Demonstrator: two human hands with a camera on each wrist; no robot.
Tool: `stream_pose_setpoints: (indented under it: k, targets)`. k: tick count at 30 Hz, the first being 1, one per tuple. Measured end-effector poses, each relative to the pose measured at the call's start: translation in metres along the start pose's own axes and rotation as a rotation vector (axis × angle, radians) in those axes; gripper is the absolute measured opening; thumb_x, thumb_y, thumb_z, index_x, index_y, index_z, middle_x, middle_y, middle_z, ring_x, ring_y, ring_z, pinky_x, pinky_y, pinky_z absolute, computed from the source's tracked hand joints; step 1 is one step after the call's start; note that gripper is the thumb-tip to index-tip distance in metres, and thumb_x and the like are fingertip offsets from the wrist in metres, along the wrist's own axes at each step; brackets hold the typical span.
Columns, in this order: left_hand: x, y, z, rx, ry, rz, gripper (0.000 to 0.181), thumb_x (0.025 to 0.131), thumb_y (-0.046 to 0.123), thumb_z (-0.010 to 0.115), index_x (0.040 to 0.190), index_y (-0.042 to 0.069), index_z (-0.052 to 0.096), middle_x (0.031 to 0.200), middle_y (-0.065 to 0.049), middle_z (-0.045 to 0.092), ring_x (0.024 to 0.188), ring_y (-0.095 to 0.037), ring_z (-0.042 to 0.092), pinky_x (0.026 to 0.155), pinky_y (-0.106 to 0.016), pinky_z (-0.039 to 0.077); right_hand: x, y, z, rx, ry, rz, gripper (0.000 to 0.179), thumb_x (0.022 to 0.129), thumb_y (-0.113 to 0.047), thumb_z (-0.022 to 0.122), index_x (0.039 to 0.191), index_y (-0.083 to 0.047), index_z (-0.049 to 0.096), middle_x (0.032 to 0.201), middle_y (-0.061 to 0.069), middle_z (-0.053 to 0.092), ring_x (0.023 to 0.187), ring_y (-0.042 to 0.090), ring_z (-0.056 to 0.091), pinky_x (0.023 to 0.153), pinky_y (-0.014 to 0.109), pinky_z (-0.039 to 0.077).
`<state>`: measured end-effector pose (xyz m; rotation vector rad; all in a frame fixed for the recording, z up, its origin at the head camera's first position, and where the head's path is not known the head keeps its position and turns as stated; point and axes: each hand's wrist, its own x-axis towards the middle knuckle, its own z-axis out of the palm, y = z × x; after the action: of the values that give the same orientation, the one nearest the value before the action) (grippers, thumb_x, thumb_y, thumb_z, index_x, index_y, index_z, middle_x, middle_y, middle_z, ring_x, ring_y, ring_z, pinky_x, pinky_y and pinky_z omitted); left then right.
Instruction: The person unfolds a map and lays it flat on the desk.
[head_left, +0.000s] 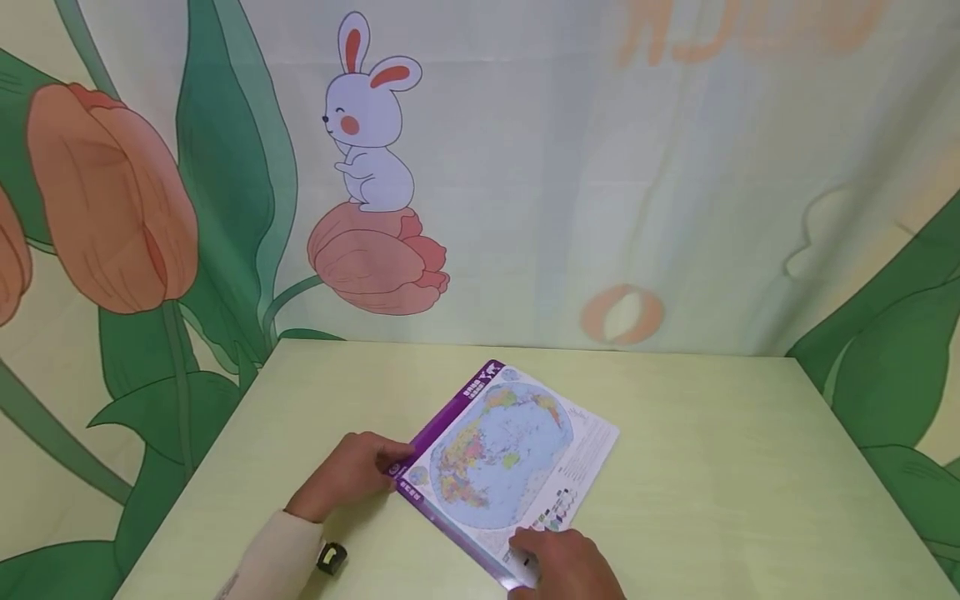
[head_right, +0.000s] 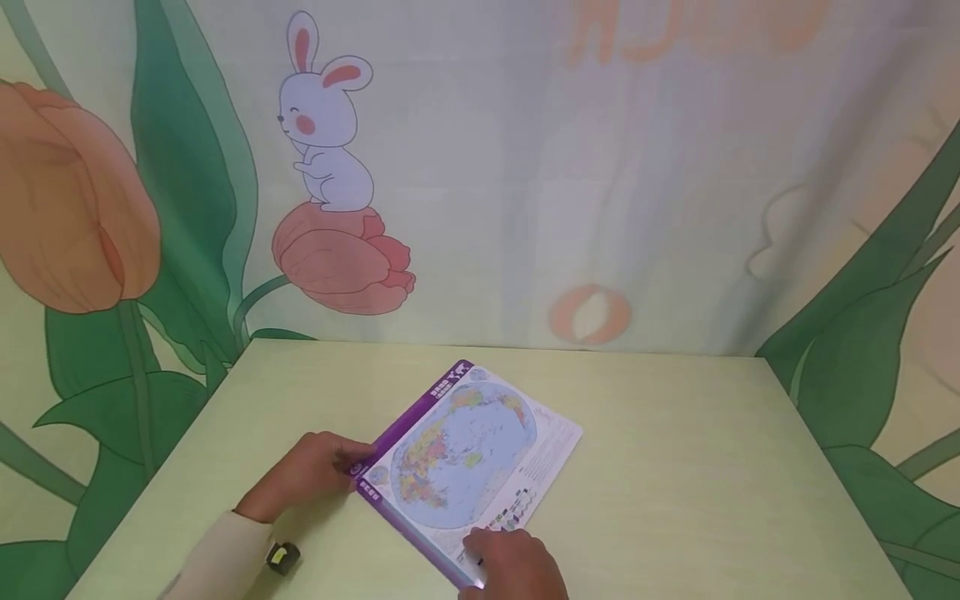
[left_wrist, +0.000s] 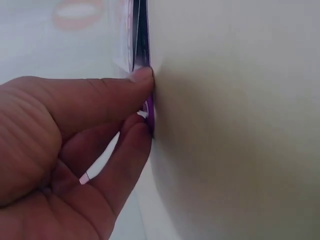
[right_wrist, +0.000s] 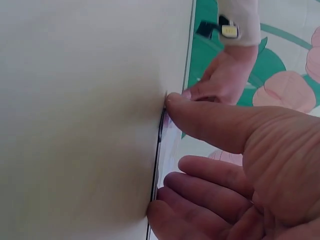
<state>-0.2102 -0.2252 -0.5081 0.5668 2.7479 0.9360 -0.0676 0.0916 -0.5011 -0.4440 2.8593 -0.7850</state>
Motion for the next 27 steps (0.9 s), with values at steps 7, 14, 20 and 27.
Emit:
stream_pose_setpoints:
  k: [7, 14, 20, 27]
  targets:
    - [-0.016, 0.015, 0.012, 0.019, 0.058, -0.069, 0.049, 0.076, -0.001, 0.091, 0.122, 0.012, 0.08, 0.116, -0.004, 0.081, 0.099, -0.013, 0.07, 0.092, -0.042, 0.061, 0.0, 0.011, -0.009, 0.008, -0.029, 0.111, 0.049, 0.073, -0.028, 0.091, 0.119, -0.017, 0.077, 0.09, -0.004, 0.074, 0.068, 0.012, 0.053, 0.064, 0.029, 0.044]
    - [-0.027, 0.028, 0.022, 0.009, 0.116, -0.087, 0.048, 0.073, -0.001, 0.093, 0.119, 0.01, 0.081, 0.115, -0.006, 0.081, 0.106, -0.021, 0.074, 0.094, -0.044, 0.061, 0.0, 0.023, -0.017, -0.028, 0.026, 0.121, 0.052, 0.073, -0.029, 0.094, 0.122, -0.02, 0.077, 0.107, -0.004, 0.078, 0.08, 0.014, 0.057, 0.077, 0.035, 0.052]
    - [-0.035, 0.035, 0.031, 0.013, 0.156, -0.046, 0.046, 0.07, 0.004, 0.095, 0.114, 0.009, 0.082, 0.112, -0.006, 0.081, 0.103, -0.023, 0.075, 0.09, -0.042, 0.061, 0.001, 0.035, -0.024, -0.015, 0.074, 0.148, 0.051, 0.074, -0.023, 0.094, 0.122, -0.021, 0.077, 0.117, -0.002, 0.078, 0.091, 0.013, 0.063, 0.088, 0.041, 0.056]
    - [-0.043, 0.044, 0.041, -0.033, 0.099, -0.048, 0.039, 0.075, 0.007, 0.094, 0.112, 0.005, 0.081, 0.103, -0.004, 0.081, 0.089, -0.012, 0.07, 0.079, -0.03, 0.06, 0.002, 0.054, -0.034, -0.002, 0.098, 0.1, 0.056, 0.079, -0.018, 0.091, 0.131, -0.022, 0.072, 0.13, -0.004, 0.074, 0.101, 0.007, 0.064, 0.093, 0.035, 0.057]
